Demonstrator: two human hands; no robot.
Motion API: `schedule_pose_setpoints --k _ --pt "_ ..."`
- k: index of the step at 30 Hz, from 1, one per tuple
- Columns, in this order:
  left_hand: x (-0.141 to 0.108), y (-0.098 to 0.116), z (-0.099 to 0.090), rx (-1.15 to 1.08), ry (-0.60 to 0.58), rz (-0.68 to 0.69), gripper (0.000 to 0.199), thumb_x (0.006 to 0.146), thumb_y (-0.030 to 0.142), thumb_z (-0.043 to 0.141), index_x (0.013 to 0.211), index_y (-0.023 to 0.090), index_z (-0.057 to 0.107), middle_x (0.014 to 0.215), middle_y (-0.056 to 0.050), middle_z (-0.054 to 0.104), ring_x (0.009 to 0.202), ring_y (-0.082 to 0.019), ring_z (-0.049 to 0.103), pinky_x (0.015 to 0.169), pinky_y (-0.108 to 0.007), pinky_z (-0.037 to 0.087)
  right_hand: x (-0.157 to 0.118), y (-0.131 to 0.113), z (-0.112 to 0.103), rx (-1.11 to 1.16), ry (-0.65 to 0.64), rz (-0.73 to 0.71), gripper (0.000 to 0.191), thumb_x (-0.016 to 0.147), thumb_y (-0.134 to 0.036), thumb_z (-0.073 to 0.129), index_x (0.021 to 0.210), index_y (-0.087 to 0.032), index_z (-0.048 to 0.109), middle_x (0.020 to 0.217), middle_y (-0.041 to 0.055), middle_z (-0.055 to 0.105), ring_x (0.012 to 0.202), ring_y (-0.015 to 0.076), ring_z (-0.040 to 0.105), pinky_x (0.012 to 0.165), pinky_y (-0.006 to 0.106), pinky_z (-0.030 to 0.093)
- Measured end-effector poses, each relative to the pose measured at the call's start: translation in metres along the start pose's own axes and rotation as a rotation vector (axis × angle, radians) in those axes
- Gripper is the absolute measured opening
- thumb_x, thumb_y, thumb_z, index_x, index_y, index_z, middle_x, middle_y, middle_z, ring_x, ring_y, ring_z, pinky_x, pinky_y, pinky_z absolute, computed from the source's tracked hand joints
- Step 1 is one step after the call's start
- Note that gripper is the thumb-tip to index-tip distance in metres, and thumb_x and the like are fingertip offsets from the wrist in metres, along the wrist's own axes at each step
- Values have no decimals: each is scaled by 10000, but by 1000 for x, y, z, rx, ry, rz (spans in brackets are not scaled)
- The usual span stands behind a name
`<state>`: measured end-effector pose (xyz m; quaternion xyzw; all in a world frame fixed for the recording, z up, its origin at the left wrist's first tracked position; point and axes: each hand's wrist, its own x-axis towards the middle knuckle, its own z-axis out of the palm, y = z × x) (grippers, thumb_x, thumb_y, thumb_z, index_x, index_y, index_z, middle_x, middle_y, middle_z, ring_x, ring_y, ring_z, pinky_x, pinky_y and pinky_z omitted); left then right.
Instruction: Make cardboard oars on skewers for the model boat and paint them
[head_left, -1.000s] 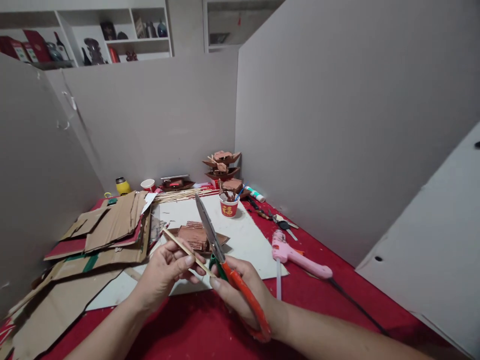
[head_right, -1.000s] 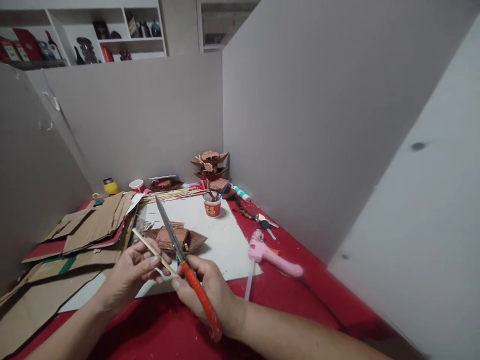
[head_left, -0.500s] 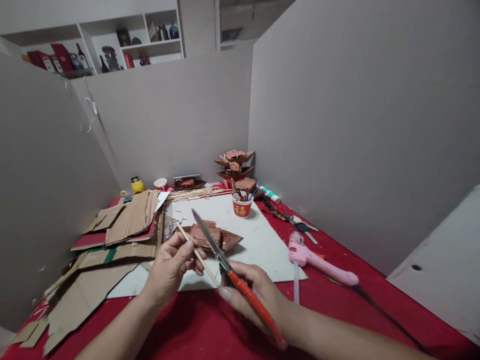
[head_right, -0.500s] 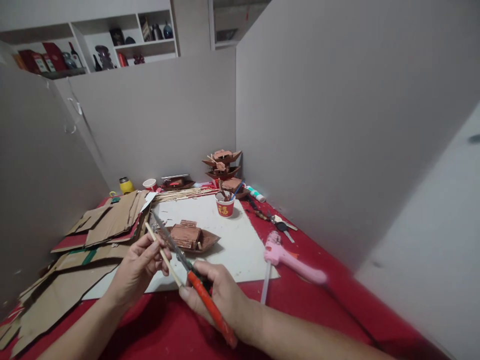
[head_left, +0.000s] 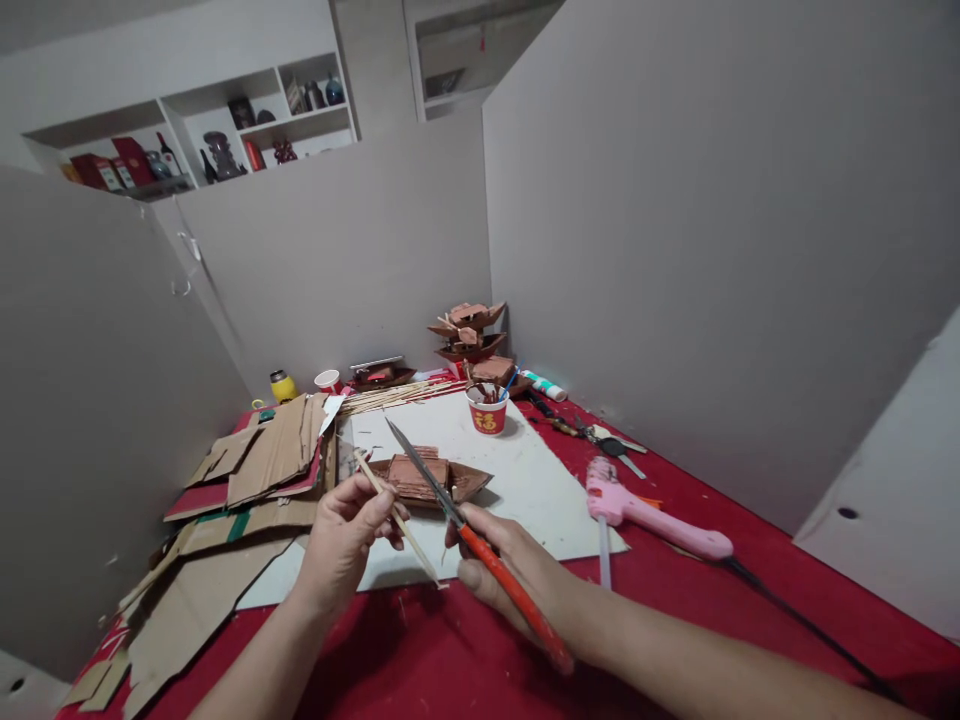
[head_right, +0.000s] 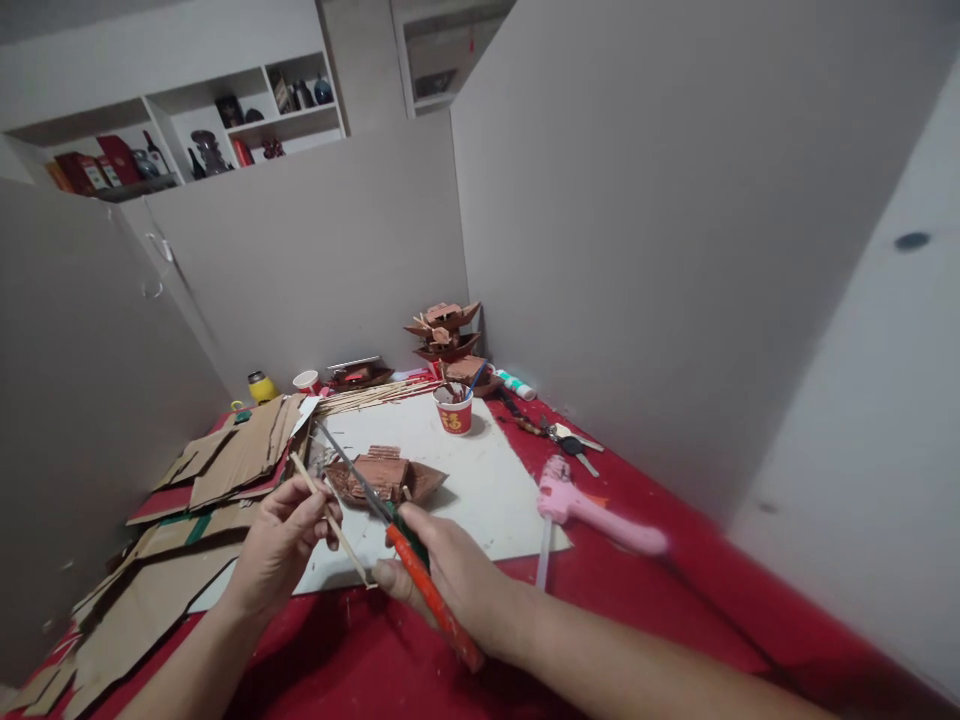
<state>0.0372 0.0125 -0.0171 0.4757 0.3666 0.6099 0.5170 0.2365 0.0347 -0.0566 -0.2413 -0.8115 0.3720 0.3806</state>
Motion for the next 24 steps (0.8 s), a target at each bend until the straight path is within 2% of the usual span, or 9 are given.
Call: schedule_pose_setpoints --k 6,10,14,20,24 --pt "0 1 -3 35 22 42 218 749 333 748 766 122 696 630 -20 658 525 -86 571 522 -202 494 0 8 3 -277 -27 58 380 840 -591 510 817 -223 417 677 -23 496 565 145 408 552 265 314" --pt "1 8 -3 20 2 10 248 761 358 728 812 119 686 602 -20 639 512 -84 560 504 -189 482 -1 8 2 -311 -4 80 369 826 -570 546 783 -230 410 656 -29 492 555 143 391 544 264 300" --pt "2 13 -4 -3 -75 -63 316 759 284 725 1025 150 621 499 31 574 400 -82 490 412 -186 455 2 5 -1 -103 67 86 330 843 -534 543 800 -214 471 670 -28 498 599 144 431 575 259 358" --pt "-2 2 -7 -62 -387 -250 303 789 211 664 1051 192 514 445 52 578 276 -79 414 304 -172 403 5 -1 -7 367 234 99 291 810 -438 649 906 -200 513 770 -18 518 662 130 499 611 243 441" --pt "-7 -12 -1 -38 -515 -327 387 778 204 684 1110 192 486 460 40 614 267 -82 426 309 -175 417 3 -1 -5 424 251 10 227 826 -334 661 964 -208 532 875 12 574 781 152 558 704 263 476"
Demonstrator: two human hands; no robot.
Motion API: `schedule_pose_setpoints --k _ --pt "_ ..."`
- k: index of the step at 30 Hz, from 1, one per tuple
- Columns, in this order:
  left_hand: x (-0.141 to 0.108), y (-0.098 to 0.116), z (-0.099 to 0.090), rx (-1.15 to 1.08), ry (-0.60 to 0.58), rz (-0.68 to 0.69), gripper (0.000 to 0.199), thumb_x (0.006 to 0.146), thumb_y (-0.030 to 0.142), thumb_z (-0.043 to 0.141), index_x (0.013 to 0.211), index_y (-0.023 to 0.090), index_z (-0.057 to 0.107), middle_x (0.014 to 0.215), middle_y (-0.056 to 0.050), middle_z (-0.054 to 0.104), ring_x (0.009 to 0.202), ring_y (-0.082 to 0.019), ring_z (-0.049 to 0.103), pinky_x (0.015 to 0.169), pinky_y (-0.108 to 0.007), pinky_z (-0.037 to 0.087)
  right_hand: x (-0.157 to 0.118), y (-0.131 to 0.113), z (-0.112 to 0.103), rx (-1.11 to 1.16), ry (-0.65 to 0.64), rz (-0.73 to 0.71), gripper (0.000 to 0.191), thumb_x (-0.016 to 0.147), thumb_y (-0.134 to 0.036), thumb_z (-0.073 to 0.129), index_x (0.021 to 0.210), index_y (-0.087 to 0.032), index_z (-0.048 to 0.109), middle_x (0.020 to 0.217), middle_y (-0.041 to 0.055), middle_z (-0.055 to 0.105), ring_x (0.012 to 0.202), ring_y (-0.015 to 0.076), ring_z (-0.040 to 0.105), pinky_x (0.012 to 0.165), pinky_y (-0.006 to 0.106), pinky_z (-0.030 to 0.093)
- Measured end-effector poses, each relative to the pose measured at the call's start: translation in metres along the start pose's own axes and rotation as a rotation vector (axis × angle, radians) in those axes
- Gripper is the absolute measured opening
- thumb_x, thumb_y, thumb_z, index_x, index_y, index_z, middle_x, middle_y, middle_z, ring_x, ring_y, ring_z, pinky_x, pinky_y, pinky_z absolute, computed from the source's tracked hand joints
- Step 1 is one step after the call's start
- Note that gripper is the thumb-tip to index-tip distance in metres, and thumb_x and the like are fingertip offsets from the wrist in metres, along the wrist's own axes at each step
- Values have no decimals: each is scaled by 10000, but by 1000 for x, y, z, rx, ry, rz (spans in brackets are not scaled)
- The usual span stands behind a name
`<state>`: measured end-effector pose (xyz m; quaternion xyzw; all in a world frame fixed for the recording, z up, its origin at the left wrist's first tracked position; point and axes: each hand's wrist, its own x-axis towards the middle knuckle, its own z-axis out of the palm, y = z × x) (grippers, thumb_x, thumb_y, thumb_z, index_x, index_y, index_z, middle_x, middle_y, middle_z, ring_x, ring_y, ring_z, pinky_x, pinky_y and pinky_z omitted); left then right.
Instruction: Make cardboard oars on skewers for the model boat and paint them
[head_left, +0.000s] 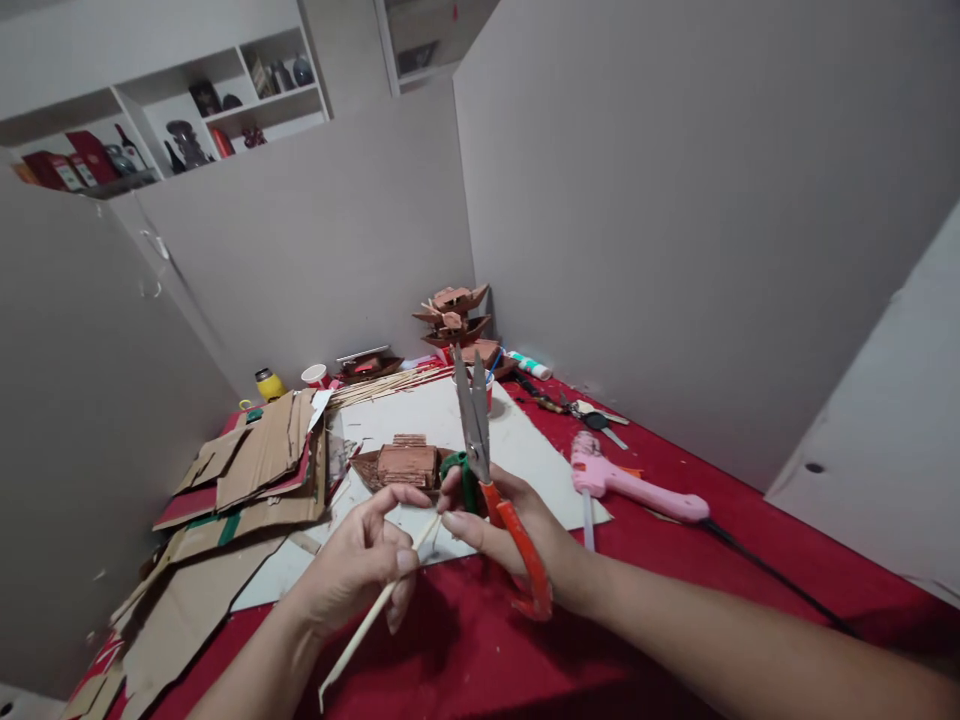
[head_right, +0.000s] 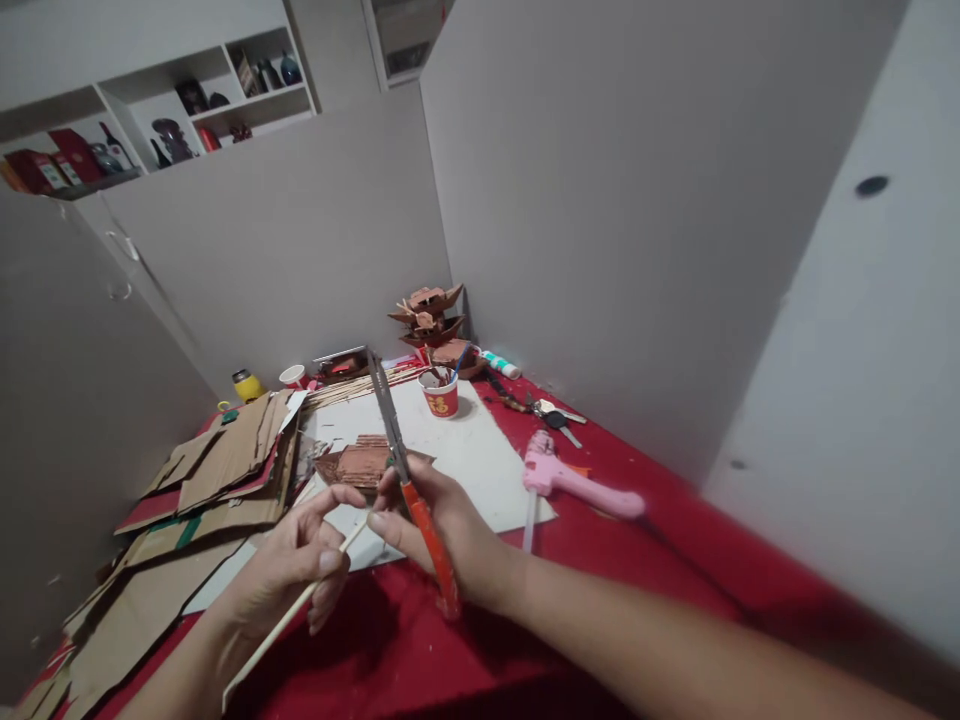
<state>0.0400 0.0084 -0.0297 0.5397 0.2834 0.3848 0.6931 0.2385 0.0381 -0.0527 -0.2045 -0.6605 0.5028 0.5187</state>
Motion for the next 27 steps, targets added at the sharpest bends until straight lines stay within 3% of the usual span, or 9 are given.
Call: schedule_pose_setpoints --k 6,10,13,19,27 --pt "2 -8 4 -5 -38 -32 380 768 197 704 1081 206 490 479 44 633 268 -82 444 311 -158 400 -3 -4 1 -107 -97 -9 114 832 -252 615 892 -194 538 756 -25 516 661 121 488 626 245 444" --pt "0 -5 4 9 -7 -43 191 855 235 621 1016 170 541 530 -14 674 334 -106 548 370 -167 440 -4 -2 1 -52 -83 51 157 817 -275 646 891 -190 537 750 -28 508 651 118 483 604 239 437" --pt "0 0 7 -30 66 -27 128 894 256 571 959 150 604 662 -69 719 466 -132 643 454 -203 504 -1 3 0 125 -17 138 228 805 -315 678 926 -194 527 740 -32 531 637 123 529 600 247 460" --pt "-1 6 15 -13 266 100 265 757 187 740 1013 167 674 851 -71 715 708 -167 682 572 -237 540 11 10 -4 261 180 216 257 807 -382 679 887 -178 543 626 -39 562 554 128 581 530 233 453" --pt "1 1 14 224 611 309 194 837 319 663 892 136 698 681 -31 686 588 -137 649 589 -256 532 5 8 1 306 25 291 277 788 -389 690 896 -188 533 629 -58 557 538 111 566 545 226 453"
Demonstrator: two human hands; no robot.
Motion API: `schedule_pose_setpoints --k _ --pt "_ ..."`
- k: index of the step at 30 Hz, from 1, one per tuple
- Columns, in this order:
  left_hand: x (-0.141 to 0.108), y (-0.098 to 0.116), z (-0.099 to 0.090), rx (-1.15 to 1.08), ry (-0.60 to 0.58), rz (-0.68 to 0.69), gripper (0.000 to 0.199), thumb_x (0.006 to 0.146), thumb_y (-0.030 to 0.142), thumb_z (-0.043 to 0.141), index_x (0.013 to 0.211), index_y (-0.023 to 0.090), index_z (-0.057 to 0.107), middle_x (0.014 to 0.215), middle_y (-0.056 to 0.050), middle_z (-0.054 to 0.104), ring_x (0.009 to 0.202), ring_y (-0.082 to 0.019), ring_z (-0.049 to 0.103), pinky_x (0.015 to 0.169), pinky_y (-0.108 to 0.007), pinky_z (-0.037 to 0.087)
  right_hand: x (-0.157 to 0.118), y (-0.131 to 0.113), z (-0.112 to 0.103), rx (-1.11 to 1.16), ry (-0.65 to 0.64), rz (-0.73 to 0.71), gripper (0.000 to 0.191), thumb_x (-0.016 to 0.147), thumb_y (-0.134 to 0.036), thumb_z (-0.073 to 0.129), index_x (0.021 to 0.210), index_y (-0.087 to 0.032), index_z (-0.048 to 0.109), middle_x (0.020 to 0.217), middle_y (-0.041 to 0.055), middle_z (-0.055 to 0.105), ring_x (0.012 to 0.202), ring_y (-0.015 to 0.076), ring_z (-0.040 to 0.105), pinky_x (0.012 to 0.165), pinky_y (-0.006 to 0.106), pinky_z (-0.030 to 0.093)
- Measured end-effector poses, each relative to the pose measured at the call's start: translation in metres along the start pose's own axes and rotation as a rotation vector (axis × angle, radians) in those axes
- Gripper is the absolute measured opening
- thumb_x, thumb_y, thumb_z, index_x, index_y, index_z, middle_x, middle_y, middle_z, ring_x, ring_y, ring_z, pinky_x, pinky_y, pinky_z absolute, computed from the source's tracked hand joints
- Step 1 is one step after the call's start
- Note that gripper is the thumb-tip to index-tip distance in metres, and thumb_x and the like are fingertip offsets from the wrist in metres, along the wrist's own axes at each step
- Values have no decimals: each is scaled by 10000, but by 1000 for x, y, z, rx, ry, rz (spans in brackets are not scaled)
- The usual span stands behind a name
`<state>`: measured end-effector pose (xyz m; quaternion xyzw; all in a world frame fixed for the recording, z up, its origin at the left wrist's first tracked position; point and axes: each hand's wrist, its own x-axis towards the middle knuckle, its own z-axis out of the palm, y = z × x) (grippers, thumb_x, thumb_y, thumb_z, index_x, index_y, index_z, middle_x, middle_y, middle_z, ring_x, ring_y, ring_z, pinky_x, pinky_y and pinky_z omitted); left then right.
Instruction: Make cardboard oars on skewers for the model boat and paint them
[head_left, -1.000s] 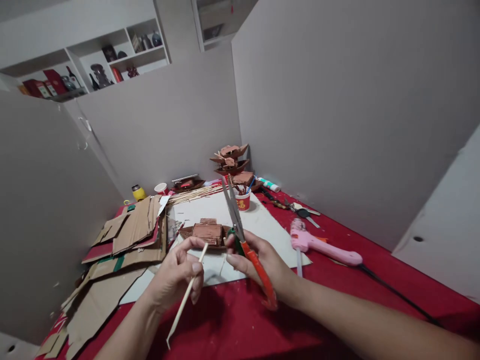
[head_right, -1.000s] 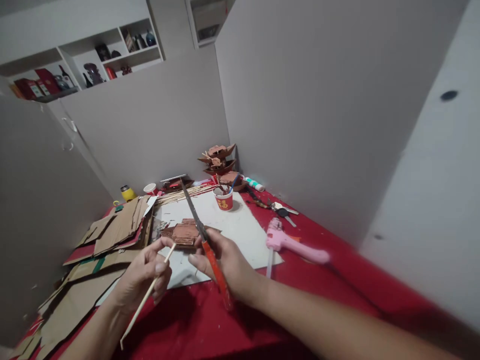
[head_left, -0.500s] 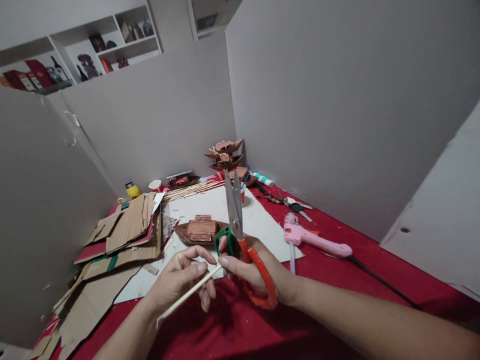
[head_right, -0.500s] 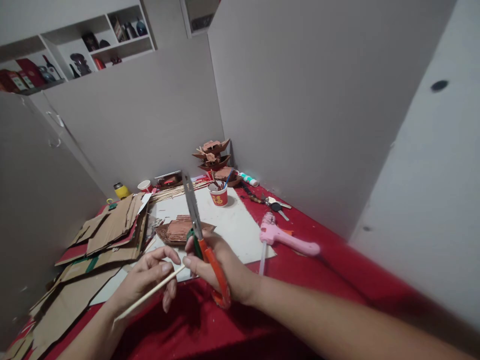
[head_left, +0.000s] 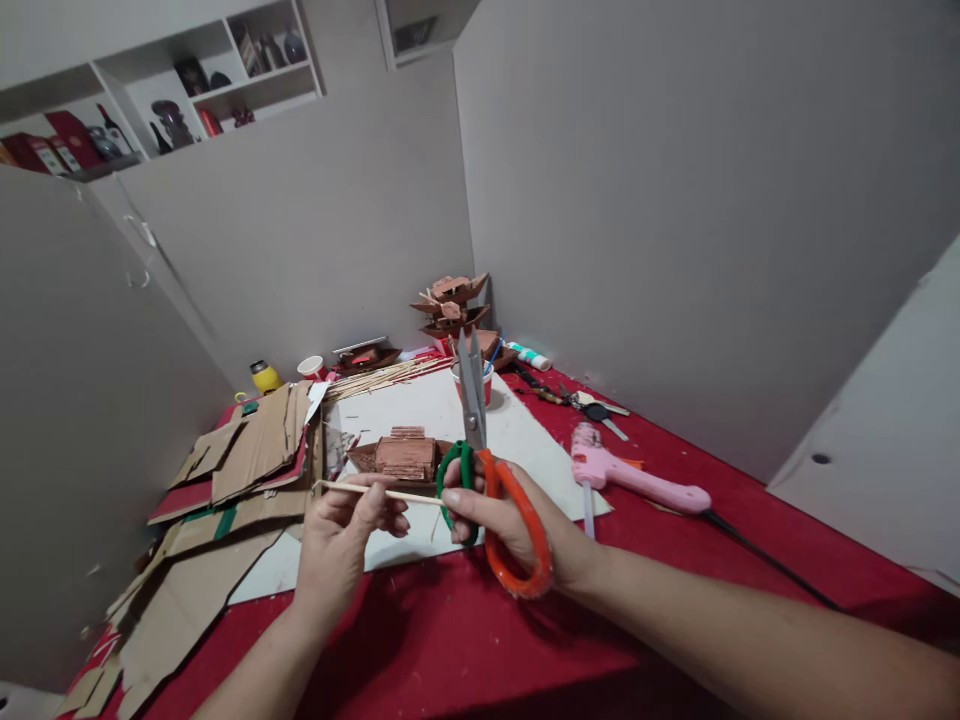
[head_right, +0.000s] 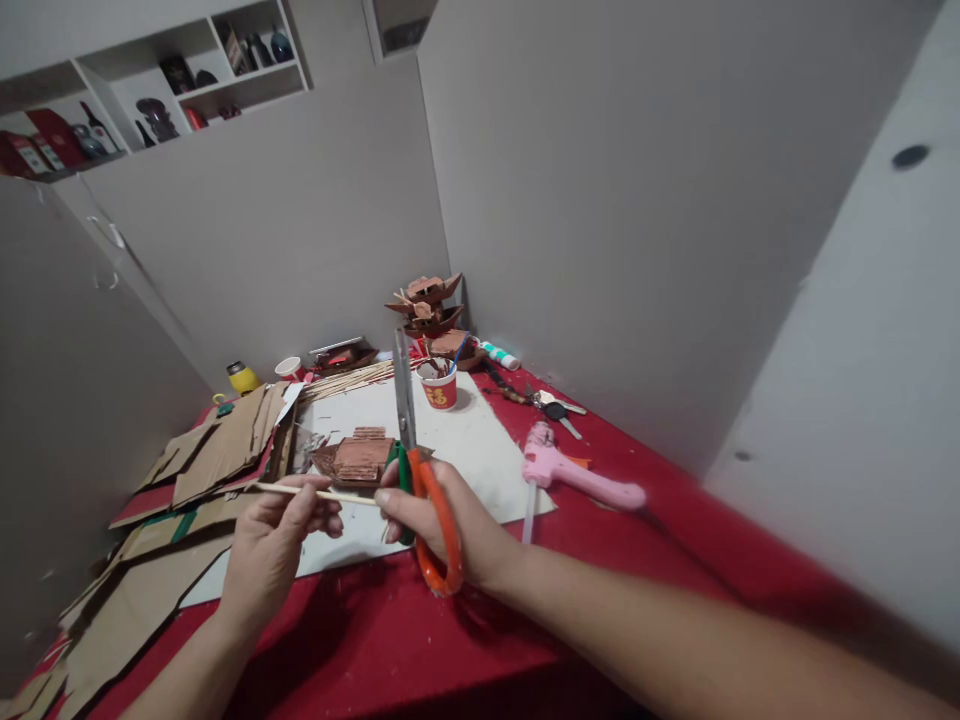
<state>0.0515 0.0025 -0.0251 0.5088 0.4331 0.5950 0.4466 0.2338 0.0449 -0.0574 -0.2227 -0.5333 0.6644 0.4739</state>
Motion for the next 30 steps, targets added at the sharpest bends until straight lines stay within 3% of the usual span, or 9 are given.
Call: schedule_pose_setpoints --k 6,13,17,21,30 --pt "6 13 -12 -19 153 150 243 834 368 653 769 134 658 674 -16 682 529 -126 640 527 -240 529 -8 -7 2 -355 -187 0 318 837 -497 587 849 -188 512 616 -50 493 523 115 479 508 236 404" --pt "17 39 -35 -98 391 351 229 750 347 735 705 163 605 553 45 627 428 -90 588 443 -185 488 -16 -9 4 -909 -197 -244 282 757 -440 642 802 -230 458 609 -35 478 568 153 419 508 254 348" --pt "16 41 -38 -99 419 398 237 749 350 736 687 166 600 558 55 623 433 -84 584 448 -182 493 -16 -8 1 -1107 -168 -304 324 757 -456 639 891 -225 456 683 1 555 564 172 453 528 279 361" --pt "10 39 -35 -70 424 442 223 775 333 719 680 171 599 565 53 635 449 -89 598 472 -189 513 -11 -10 -1 -1281 -101 -337 330 780 -473 621 895 -214 451 818 64 601 675 227 543 592 317 394" --pt "0 31 -29 55 443 488 207 790 361 701 735 182 612 599 45 657 431 -116 611 424 -212 482 -9 -11 2 -1406 -102 -393 330 801 -503 586 862 -203 463 818 78 603 699 236 544 588 325 379"
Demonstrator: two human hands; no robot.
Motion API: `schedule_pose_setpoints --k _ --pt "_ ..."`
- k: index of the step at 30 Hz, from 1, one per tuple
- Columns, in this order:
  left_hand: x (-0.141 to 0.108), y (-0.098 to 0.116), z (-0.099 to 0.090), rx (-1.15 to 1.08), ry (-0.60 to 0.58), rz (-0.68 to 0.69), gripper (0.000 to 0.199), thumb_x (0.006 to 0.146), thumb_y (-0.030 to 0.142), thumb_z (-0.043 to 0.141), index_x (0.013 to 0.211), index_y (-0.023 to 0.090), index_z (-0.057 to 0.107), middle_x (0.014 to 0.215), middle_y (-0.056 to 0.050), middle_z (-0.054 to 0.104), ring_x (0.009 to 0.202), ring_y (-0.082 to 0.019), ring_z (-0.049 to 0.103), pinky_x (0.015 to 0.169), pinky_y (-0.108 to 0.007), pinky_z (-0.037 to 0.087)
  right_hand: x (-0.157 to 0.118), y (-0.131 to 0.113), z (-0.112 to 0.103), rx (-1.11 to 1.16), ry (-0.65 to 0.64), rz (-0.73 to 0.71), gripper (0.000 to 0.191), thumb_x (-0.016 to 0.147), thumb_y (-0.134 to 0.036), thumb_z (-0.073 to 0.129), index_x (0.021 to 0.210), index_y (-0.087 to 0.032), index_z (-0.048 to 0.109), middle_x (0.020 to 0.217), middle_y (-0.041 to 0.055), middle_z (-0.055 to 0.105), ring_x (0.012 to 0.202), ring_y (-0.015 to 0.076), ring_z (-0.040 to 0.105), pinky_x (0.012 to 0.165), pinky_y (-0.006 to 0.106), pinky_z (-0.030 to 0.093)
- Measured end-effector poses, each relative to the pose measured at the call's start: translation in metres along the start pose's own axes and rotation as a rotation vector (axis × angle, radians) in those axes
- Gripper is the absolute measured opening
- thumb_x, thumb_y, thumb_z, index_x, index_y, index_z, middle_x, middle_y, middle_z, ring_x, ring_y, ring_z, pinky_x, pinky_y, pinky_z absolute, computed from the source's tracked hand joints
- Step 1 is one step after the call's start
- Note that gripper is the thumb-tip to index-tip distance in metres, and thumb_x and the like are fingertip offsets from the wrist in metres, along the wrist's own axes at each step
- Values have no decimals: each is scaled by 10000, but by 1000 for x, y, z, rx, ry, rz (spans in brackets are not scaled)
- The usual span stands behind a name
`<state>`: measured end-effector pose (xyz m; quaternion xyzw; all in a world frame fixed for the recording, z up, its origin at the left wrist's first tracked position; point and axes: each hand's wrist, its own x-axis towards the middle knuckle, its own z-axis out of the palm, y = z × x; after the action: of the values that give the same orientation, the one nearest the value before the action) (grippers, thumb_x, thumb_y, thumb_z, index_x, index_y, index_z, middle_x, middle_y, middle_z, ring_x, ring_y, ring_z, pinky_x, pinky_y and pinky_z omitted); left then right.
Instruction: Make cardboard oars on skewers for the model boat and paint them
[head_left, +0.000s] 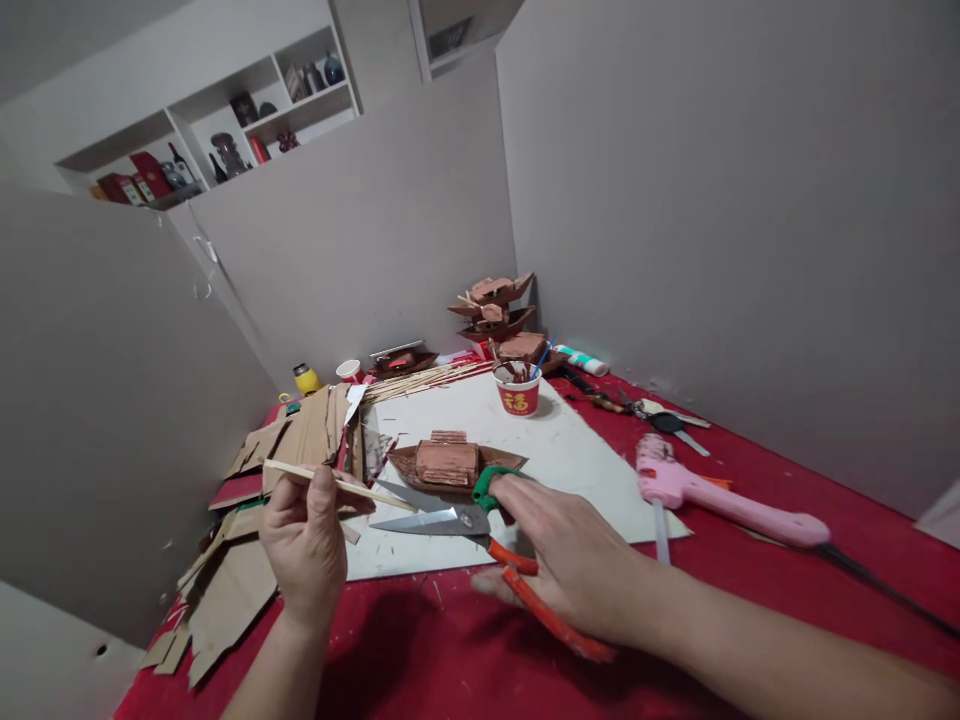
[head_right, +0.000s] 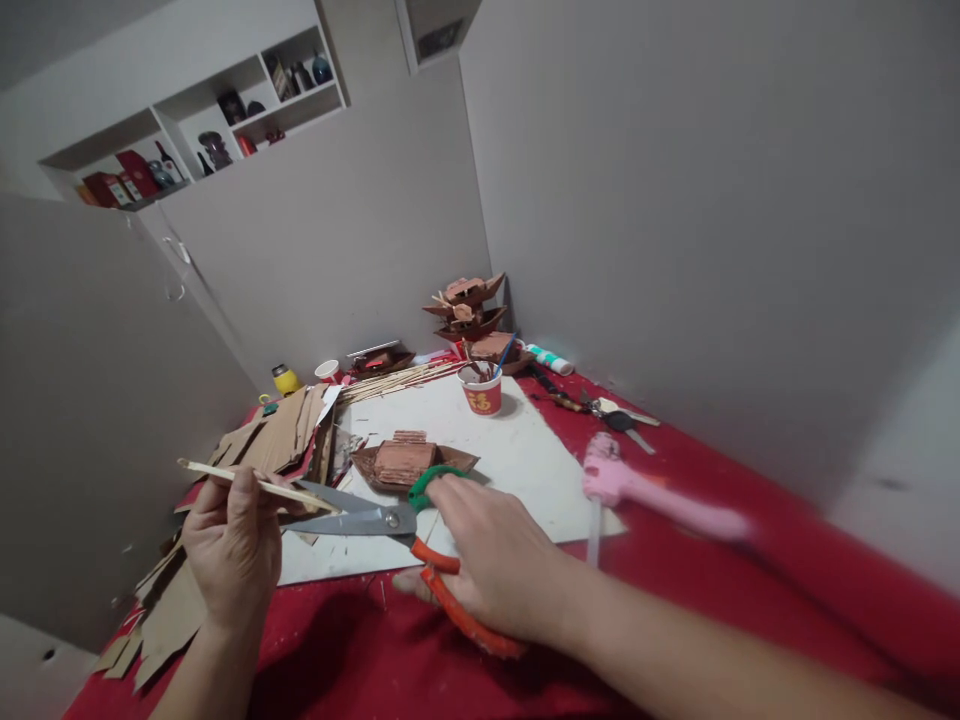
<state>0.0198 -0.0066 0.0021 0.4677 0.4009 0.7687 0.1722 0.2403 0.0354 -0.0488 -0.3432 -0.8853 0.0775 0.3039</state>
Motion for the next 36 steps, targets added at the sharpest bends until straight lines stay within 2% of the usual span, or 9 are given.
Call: schedule_pose_setpoints --k 5,16,27,36 --pt "-3 -1 1 22 24 30 189 791 345 704 728 185 626 606 43 669 445 -119 619 441 -220 499 1 2 0 -17 36 -11 345 809 -523 571 861 -194 478 820 86 605 691 227 538 586 321 378" --pt "-9 0 4 79 53 145 181 796 347 699 737 195 620 600 45 663 461 -122 618 479 -236 504 2 6 3 -9 50 -33 420 791 -538 601 961 -163 515 881 106 607 787 274 565 677 376 428" --pt "-9 -1 1 130 33 159 174 793 330 708 733 183 638 593 35 683 478 -127 625 482 -237 519 3 6 4 -57 53 -38 395 800 -550 583 899 -173 522 849 97 614 756 261 569 656 355 413" --pt "-8 -3 3 94 43 85 216 783 344 716 715 169 610 535 43 660 406 -125 609 412 -221 506 2 5 3 -53 42 -26 379 803 -566 566 810 -194 496 764 66 606 675 220 547 596 313 365"
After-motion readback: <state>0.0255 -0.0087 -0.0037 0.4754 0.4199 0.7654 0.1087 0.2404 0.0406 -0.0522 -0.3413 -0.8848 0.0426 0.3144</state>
